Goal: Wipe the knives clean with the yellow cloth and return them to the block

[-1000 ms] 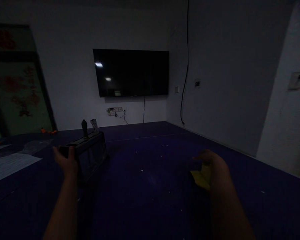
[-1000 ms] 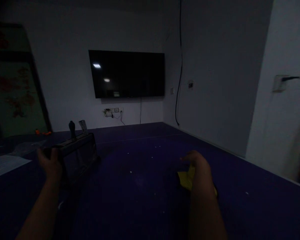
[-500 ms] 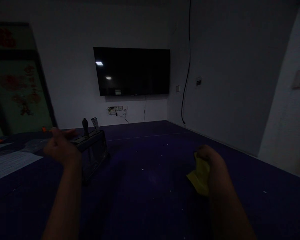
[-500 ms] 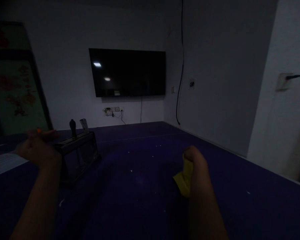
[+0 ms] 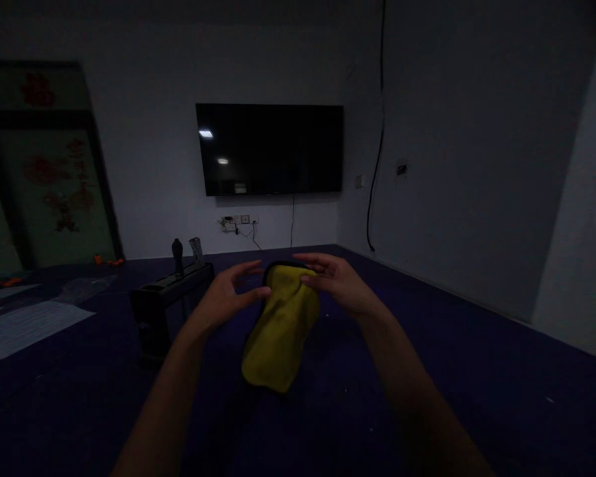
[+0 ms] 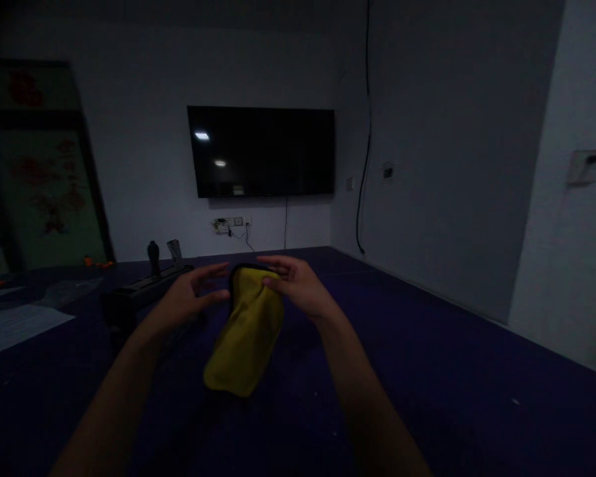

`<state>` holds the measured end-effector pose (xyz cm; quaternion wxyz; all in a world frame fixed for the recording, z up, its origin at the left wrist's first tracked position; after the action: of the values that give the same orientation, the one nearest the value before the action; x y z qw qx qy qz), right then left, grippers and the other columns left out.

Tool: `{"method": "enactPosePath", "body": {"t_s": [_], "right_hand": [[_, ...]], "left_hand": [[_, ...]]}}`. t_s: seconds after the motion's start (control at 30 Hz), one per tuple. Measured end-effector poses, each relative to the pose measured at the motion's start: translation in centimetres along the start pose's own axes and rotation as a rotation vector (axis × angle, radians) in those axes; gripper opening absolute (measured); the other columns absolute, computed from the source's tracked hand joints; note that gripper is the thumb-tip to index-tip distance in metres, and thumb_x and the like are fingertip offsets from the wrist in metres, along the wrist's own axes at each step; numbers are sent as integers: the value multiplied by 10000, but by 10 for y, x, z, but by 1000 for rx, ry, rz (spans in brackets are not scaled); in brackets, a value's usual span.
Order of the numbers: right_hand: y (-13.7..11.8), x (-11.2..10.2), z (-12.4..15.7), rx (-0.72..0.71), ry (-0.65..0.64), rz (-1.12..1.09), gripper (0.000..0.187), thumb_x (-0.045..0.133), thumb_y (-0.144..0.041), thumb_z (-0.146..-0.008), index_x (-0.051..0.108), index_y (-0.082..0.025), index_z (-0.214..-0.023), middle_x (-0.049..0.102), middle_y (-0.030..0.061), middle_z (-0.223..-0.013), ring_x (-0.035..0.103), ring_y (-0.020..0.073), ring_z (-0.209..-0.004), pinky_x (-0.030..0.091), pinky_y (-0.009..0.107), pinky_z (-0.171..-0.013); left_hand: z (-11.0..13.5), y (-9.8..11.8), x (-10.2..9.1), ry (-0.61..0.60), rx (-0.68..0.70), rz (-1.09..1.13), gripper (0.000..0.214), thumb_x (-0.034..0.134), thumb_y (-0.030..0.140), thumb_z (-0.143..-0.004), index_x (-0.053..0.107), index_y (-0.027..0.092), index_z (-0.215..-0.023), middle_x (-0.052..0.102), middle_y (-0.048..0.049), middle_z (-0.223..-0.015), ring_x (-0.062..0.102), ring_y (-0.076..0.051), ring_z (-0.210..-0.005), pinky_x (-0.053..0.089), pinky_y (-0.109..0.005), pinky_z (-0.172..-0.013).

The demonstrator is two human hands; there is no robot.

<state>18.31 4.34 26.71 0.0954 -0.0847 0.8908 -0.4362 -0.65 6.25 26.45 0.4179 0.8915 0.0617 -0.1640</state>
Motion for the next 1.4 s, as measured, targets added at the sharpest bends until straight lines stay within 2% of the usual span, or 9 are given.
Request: {"method": "enactPosePath", "body": {"t_s": [0.17, 0.27, 0.37, 0.53, 0.73, 0.83, 1.03, 1.17, 1.4], "right_hand": [[29, 12, -4, 133, -85, -29, 430, 732, -273, -673, 645, -204, -1088, 691, 46, -1029, 641, 174, -931, 481, 319, -850], [60, 21, 2, 335, -292, 54, 289, 721, -367, -698, 704, -172, -910, 706, 9, -850, 646, 141, -741, 492, 219, -644], [84, 31, 13, 475, -479, 131, 281, 791, -380, -607, 695, -117, -631, 633, -25, -559, 546, 94, -466, 385, 164, -415], [90, 47, 24, 555, -640, 69, 368, 822, -421, -531, 704, -99, -664, 657, -11, -613, 549, 86, -474, 419, 169, -450], [64, 54, 24, 501, -515, -180, 494, 815, -544, -483, 695, -123, -713, 660, -13, -652, 575, 86, -511, 441, 176, -508], [65, 55, 19, 493, -402, -279, 498, 786, -581, -519, 694, -160, -769, 679, -18, -724, 607, 84, -582, 474, 184, -603], [124, 55, 17, 678, -362, -261, 440, 822, -463, -549, 703, -102, -770, 689, 34, -671, 607, 114, -519, 479, 215, -536], [170, 59, 23, 802, -339, -271, 294, 803, -365, -621, 692, -103, -695, 676, 30, -614, 604, 125, -501, 482, 229, -544], [209, 74, 56, 898, -222, -456, 242, 659, -374, -788, 680, -133, -786, 685, 29, -705, 652, 148, -647, 498, 274, -702]], "left_hand": [[3, -9, 3, -63, -83, -45, 252, 700, 408, -613, 657, 165, -665, 639, -12, -667, 574, -155, -648, 428, -251, -613], [1, -24, 0, -90, -154, -12, 237, 701, 391, -584, 647, 164, -622, 601, 8, -607, 520, -129, -575, 383, -226, -546], [0, -39, 3, -197, -205, -65, 215, 691, 368, -565, 643, 159, -578, 557, 26, -539, 464, -110, -523, 343, -217, -521], [5, -39, 0, -267, -254, -40, 201, 707, 352, -565, 652, 160, -578, 550, 26, -530, 456, -104, -514, 324, -209, -497], [20, -6, -20, -162, -296, 376, 195, 782, 273, -482, 664, 178, -605, 585, 17, -565, 506, -106, -512, 380, -208, -495], [20, -7, -25, -61, -357, 433, 265, 798, 282, -437, 646, 166, -621, 593, 16, -572, 521, -109, -500, 390, -212, -485], [2, -55, -27, -52, -339, -83, 254, 678, 390, -507, 657, 154, -598, 647, -9, -606, 579, -155, -593, 438, -257, -604], [-7, -87, -40, 59, -334, -226, 193, 625, 354, -499, 615, 162, -515, 575, -7, -471, 537, -175, -511, 393, -269, -524], [-10, -91, -81, 352, -260, -332, 353, 538, 450, -668, 650, 138, -790, 679, -86, -743, 636, -225, -725, 468, -291, -634]]}}
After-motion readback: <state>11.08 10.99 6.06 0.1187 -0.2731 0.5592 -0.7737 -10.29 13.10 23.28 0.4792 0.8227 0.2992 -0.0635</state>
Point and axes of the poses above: each hand's wrist, its own z-axis away from the middle knuckle, its own x-axis out of the palm, y = z × x, the point moved 7 cm from there along -z, towards the middle knuckle
